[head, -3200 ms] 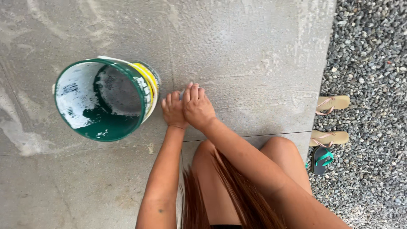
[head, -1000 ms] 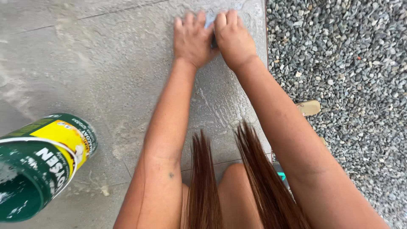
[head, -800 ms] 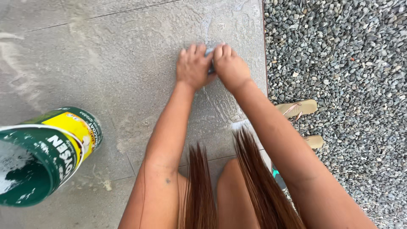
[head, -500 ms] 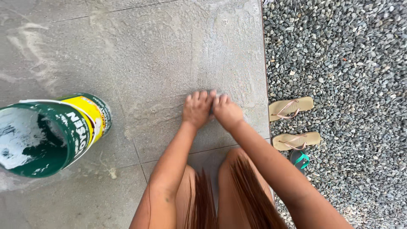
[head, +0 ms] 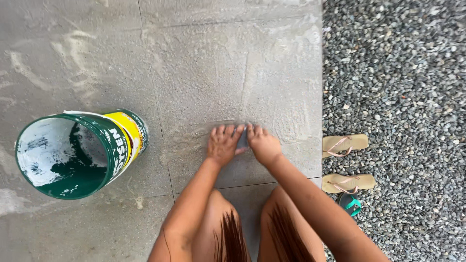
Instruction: The person sands a concrete floor by hand using a gray sanding block, dipping it into a bucket of water and scrubbing the floor surface repeatedly.
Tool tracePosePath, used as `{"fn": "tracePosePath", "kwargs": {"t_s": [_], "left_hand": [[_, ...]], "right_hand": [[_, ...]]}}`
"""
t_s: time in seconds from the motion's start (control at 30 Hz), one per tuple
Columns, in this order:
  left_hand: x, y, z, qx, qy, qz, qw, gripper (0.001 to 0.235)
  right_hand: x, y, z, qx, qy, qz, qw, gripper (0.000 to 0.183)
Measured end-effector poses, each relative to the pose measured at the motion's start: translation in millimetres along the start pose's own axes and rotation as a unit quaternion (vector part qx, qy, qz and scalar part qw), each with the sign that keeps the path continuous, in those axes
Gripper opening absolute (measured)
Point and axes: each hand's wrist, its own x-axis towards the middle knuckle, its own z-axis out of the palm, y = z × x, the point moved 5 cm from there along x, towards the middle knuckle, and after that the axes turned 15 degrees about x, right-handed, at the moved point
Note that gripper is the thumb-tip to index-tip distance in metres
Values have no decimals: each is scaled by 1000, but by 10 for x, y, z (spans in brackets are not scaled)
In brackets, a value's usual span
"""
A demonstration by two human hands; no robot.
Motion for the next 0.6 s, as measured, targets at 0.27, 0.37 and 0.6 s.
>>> {"fn": "tracePosePath", "kwargs": {"t_s": [0.27, 0.37, 0.6], "left_hand": [[1294, -1013, -66, 26, 17, -23, 999, 96], [1814, -1407, -6, 36, 43, -25, 998, 97], [2345, -1775, -81, 159, 110, -46, 980, 95]], "right_hand": [[1527, 436, -476, 27, 75, -31, 996, 38], [2136, 664, -539, 39, 78, 11, 996, 35], [2802, 974, -506, 89, 85, 17, 992, 53]]}}
